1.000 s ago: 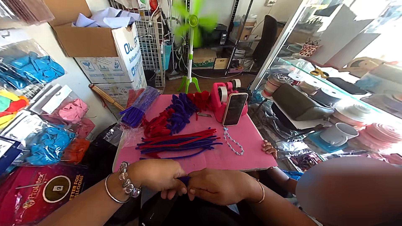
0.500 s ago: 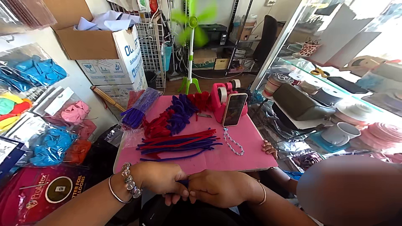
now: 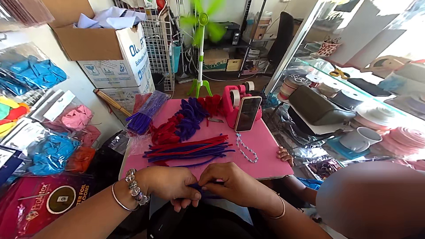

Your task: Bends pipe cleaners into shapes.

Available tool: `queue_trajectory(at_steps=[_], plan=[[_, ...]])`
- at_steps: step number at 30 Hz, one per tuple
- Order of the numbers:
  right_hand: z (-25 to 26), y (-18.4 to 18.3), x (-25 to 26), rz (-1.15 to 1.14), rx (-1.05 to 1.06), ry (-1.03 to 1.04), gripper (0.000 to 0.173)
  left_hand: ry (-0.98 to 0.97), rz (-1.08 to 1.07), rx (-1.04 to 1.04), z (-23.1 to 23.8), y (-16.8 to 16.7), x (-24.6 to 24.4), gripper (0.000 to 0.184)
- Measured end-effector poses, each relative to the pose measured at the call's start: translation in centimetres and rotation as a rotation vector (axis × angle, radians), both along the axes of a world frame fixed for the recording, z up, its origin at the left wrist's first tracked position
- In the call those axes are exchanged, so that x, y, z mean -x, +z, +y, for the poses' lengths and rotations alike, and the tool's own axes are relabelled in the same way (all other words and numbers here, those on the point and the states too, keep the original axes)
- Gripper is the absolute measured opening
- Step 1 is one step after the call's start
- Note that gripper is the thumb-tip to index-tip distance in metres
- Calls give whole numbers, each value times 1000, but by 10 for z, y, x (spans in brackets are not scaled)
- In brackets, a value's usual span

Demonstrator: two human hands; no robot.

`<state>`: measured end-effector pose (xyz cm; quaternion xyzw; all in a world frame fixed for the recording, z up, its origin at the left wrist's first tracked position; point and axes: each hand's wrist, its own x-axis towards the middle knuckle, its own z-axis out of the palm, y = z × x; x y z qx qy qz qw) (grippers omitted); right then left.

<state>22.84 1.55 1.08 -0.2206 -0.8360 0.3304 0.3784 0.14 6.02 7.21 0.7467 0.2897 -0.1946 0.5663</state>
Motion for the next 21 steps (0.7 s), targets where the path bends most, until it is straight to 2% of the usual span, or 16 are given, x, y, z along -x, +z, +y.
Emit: queue_trajectory(at_steps=[6, 10, 12, 21], plan=[[-7, -2, 0, -11, 25, -37, 15, 36, 7, 15, 0, 2, -2, 27], [-16, 0, 1, -13, 102, -23, 33, 59, 2, -2, 0, 3, -2, 26], [-20, -2, 4, -18, 86, -63, 36, 65, 0, 6, 1, 4, -2, 25], [-25, -11, 13, 32, 48, -229, 17, 69, 16, 4, 1, 5, -3, 25]])
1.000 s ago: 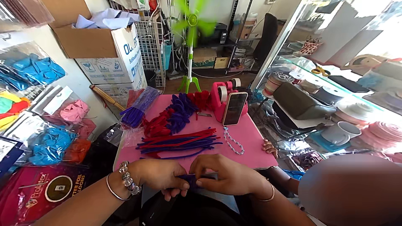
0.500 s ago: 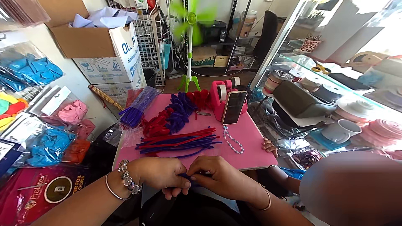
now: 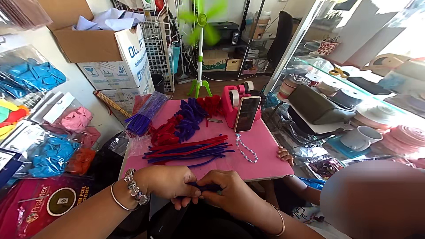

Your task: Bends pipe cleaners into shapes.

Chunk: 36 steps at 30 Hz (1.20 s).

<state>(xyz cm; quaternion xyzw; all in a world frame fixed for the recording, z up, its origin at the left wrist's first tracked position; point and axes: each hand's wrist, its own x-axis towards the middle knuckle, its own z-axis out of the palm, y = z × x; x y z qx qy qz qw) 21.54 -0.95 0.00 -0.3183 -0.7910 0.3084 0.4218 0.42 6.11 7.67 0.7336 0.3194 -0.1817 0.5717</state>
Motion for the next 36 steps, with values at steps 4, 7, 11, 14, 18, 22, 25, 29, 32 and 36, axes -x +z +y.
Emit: queue_trajectory(at_steps=[4, 7, 11, 14, 18, 22, 25, 29, 32, 36], plan=[[1, -6, 2, 54, 14, -4, 13, -12, -11, 18, 2, -2, 2, 26], [1, -4, 1, 112, 57, -14, 14, 33, -134, 30, 5, -1, 12, 33], [3, 2, -5, 244, 60, -136, 19, 368, -501, 70, 15, -15, 42, 73], [7, 1, -4, 315, 7, -237, 22, 710, -727, 91, -7, -39, 34, 43], [11, -5, 3, 318, -101, -296, 21, 949, -1015, -24, -49, -70, -7, 27], [10, -7, 9, 269, -202, -326, 19, 1229, -1131, -43, -63, -73, -38, 15], [9, -7, 9, 264, -204, -319, 18, 1280, -1152, -47, -62, -75, -44, 11], [10, -8, 10, 293, -170, -290, 17, 1293, -1155, -105, -63, -75, -45, 10], [10, -8, 11, 343, -89, -257, 17, 1288, -1176, -147, -64, -78, -44, 11], [9, -8, 10, 342, -49, -250, 15, 1267, -1169, -143, -64, -80, -42, 12]])
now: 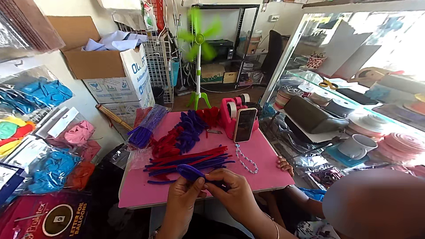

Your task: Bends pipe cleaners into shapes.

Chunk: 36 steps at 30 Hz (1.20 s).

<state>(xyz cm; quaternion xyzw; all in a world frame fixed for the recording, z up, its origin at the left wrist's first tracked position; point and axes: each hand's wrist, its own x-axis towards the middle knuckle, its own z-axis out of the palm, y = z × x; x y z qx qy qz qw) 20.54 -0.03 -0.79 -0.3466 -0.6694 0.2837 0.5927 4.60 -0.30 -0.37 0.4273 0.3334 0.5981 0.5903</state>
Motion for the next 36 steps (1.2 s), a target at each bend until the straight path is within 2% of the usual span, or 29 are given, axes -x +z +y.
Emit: queue_trajectory(at_steps=[6, 11, 16, 22, 25, 26, 29, 30, 33, 36], plan=[[0, -1, 1, -120, -116, -56, 12, 0, 4, 69, 1, 2, 1, 8], [-2, -2, 4, -282, -247, -170, 16, 44, -7, 143, 1, 4, -1, 9], [0, -8, 8, -404, -391, -294, 10, 25, -20, 185, 0, 6, -1, 11], [9, -18, 11, -422, -487, -335, 10, -12, -60, 276, 1, 12, 2, 14], [10, -12, 9, -332, -372, -237, 9, -72, -10, 301, 5, 15, 12, 14], [9, -8, 6, -310, -321, -203, 9, -66, 30, 251, 7, 15, 18, 17], [8, 2, -2, -312, -258, -142, 9, -19, 265, -35, 23, 20, 41, 53], [8, 4, -4, -330, -260, -128, 9, -12, 349, -134, 29, 23, 48, 60], [7, 9, -8, -402, -307, -90, 10, -155, 686, -407, 37, 40, 61, 58], [6, 13, -9, -474, -384, -80, 12, -316, 1071, -493, 37, 58, 60, 36]])
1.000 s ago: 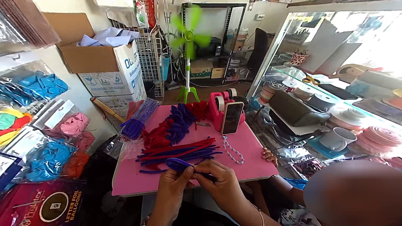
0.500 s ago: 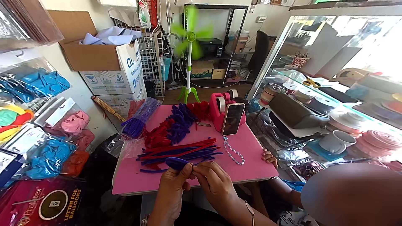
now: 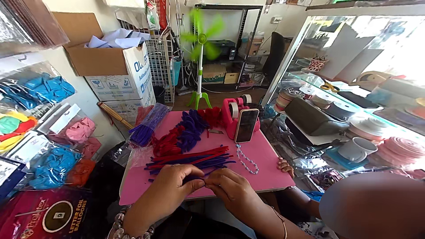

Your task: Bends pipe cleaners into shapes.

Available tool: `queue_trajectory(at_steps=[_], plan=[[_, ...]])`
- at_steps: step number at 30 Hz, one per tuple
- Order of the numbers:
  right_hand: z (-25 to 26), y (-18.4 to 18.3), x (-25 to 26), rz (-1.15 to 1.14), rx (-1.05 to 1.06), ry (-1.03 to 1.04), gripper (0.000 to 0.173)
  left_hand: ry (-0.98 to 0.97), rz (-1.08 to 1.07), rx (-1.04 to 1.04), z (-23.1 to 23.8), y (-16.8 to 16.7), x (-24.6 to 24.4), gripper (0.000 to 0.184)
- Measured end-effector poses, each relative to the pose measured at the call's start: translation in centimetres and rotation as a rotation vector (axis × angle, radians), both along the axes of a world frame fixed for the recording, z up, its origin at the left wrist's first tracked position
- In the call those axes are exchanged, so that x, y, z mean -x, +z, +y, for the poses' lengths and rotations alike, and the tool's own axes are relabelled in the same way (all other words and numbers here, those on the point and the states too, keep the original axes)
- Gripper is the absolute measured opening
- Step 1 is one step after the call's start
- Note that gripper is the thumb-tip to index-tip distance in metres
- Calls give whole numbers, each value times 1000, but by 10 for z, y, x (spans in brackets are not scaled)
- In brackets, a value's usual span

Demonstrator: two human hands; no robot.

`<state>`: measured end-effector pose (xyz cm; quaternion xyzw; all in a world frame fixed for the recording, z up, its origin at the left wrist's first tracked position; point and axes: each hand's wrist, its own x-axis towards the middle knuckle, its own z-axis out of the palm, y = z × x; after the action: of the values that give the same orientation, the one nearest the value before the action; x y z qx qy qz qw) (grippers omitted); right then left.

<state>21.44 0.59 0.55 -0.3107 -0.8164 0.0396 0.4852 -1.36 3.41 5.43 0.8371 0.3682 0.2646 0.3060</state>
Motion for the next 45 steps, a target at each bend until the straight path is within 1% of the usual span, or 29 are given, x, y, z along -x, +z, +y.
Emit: queue_trajectory(at_steps=[2, 5, 10, 14, 16, 20, 24, 26, 30, 32, 34, 37, 38, 41, 43, 45], plan=[[-1, 3, -1, -40, -35, 5, 13, -54, 145, -3, 0, 8, -4, 30], [-3, 3, -4, -92, -80, -1, 12, -119, 222, -20, 1, 9, -5, 33], [-4, 2, -8, -133, -102, 12, 10, -151, 202, -85, -1, 0, -6, 33], [-7, 2, -7, -145, -89, 37, 10, -140, 192, -207, -6, -7, -4, 31], [-8, 4, -7, -176, -97, 27, 10, -126, 174, -205, -8, -9, -4, 30], [-7, 3, -1, -247, -179, -68, 11, -117, 165, -113, -8, -9, -2, 31], [0, -5, 4, -311, -273, -141, 12, -84, 189, 157, -6, -7, 2, 30], [2, -10, 6, -319, -293, -152, 13, -67, 184, 259, -6, -8, 3, 28], [3, -16, 9, -327, -300, -172, 13, -52, 127, 334, -6, -15, 6, 28], [4, -18, 9, -347, -298, -186, 14, -30, 133, 335, -7, -17, 5, 29], [5, -19, 10, -366, -295, -198, 14, 6, 139, 298, -8, -21, 3, 30], [7, -21, 8, -319, -227, -167, 13, 45, 84, 158, -12, -32, -1, 32], [8, -21, 6, -263, -163, -127, 12, 52, 59, 114, -12, -36, -2, 31], [9, -14, -6, -108, 137, 39, 13, 68, 32, 25, -13, -39, -2, 31], [12, -6, -17, -85, 261, 55, 18, 109, 67, -118, -13, -40, -3, 31], [14, 0, -25, -106, 285, 5, 18, 161, 105, -268, -14, -42, -5, 31]])
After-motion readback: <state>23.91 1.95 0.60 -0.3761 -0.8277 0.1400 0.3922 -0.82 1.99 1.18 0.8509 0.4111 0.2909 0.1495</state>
